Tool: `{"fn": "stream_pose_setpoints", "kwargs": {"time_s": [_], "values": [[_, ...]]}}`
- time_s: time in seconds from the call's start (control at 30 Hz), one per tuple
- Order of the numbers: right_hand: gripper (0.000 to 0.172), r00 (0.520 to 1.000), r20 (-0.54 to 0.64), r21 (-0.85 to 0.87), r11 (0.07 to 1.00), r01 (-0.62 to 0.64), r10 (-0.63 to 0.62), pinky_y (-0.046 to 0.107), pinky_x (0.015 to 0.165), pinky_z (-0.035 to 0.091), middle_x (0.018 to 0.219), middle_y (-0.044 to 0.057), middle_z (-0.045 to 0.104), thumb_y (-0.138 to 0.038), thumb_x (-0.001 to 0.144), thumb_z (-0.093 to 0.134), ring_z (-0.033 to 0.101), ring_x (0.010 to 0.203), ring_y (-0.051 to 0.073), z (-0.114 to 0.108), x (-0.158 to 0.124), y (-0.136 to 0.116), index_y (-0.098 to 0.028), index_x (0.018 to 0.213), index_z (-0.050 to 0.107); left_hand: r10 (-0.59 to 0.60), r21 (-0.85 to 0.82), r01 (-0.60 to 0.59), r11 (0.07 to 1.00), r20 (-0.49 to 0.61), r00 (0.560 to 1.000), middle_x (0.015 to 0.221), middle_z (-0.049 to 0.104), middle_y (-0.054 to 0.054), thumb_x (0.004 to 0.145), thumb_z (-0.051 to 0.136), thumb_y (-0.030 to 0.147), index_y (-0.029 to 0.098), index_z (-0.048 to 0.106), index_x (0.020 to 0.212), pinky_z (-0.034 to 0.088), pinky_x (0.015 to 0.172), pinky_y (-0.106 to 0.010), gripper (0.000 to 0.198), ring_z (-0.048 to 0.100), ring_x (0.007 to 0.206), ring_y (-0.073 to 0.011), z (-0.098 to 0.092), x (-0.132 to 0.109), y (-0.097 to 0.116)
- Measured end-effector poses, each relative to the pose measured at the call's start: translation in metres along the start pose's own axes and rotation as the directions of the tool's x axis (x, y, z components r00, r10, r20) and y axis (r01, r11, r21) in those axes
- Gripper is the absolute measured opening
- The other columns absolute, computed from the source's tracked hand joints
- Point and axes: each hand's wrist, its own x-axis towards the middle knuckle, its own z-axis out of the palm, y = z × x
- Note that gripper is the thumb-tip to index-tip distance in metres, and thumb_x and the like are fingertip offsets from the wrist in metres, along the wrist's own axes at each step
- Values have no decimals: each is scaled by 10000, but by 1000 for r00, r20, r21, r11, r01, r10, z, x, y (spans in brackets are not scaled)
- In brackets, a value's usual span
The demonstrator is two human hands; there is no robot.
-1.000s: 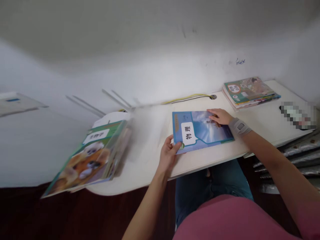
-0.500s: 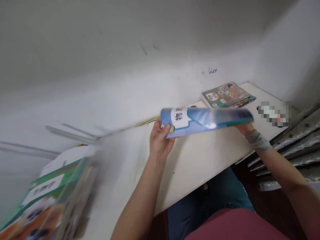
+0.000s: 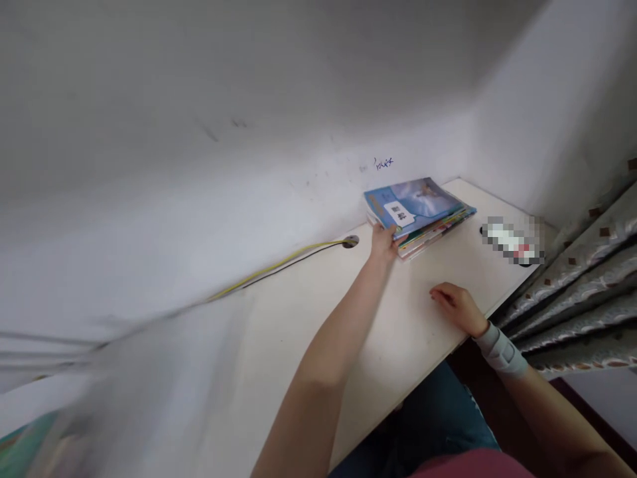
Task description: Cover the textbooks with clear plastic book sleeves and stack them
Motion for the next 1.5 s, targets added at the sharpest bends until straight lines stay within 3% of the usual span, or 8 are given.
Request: {"fn": "stream_pose_setpoints", "kwargs": {"time_s": [0.43, 0.67, 0.73, 0.83, 0.9, 0.97, 1.13, 1.5], "values": [[243, 999, 10, 48, 998, -38, 38, 285, 664, 480, 822, 54, 693, -340, 909, 439, 636, 739, 173, 1, -1, 4, -209, 853, 636, 87, 412, -102, 906, 55, 995, 892, 714, -122, 721, 706, 235, 93, 611, 1021, 552, 762, -337, 345, 671, 899, -232, -12, -2, -5], [278, 998, 2, 79, 995, -67, 67, 295, 679, 506, 810, 60, 700, -403, 898, 454, 653, 741, 181, -3, -1, 7, -203, 851, 642, 265, 637, -273, 721, 110, 958, 1273, 591, -184, 739, 673, 324, 119, 576, 1167, 372, 1041, -456, 484, 478, 1254, -309, -49, -23, 38], [290, 998, -1, 77, 995, -70, 70, 300, 688, 512, 811, 65, 701, -420, 896, 460, 657, 747, 185, -5, -2, 8, -197, 856, 641, 386, 730, -396, 558, 194, 902, 1397, 487, -181, 765, 631, 300, 126, 537, 1231, 290, 1102, -474, 507, 388, 1332, -300, -75, -43, 58], [311, 999, 4, 50, 997, -52, 52, 310, 690, 521, 816, 74, 704, -442, 896, 462, 661, 751, 194, -7, -3, 10, -189, 873, 641, 511, 839, -543, -20, 476, 716, 1461, 415, -155, 856, 495, 301, 154, 514, 1275, 243, 1127, -490, 444, 314, 1382, -287, -131, -89, 83], [317, 1000, 1, -5, 1000, -15, 15, 325, 709, 524, 844, 85, 706, -447, 899, 461, 662, 771, 203, -9, -5, 12, -186, 887, 642, 488, 880, -381, -282, 474, 733, 1455, 418, -169, 898, 411, 291, 142, 514, 1278, 235, 1130, -477, 421, 288, 1398, -295, -176, -125, 94], [318, 999, 1, -76, 996, 44, -44, 347, 748, 525, 880, 94, 704, -447, 900, 459, 661, 802, 213, -10, -7, 14, -188, 901, 644, 449, 909, -95, -406, 288, 846, 1417, 442, -222, 900, 393, 288, 91, 503, 1276, 287, 1091, -486, 439, 323, 1373, -339, -222, -161, 98], [339, 995, 33, -166, 981, 102, -98, 378, 777, 541, 910, 100, 717, -473, 897, 456, 678, 817, 230, -6, -10, 18, -201, 924, 655, 299, 822, 388, -418, -279, 913, 1128, 618, -269, 900, 368, 346, 25, 546, 1153, 470, 819, -423, 446, 582, 1089, -368, -308, -230, 87], [291, 888, 246, -260, 856, 447, -388, 396, 794, 545, 952, 97, 713, -342, 941, 418, 671, 864, 231, 53, -14, -44, -192, 987, 663, 277, 879, 361, -311, -279, 919, 914, 707, -181, 847, 353, 115, 131, 679, 893, 459, 741, -340, 329, 674, 885, -272, -323, -256, 75]]}}
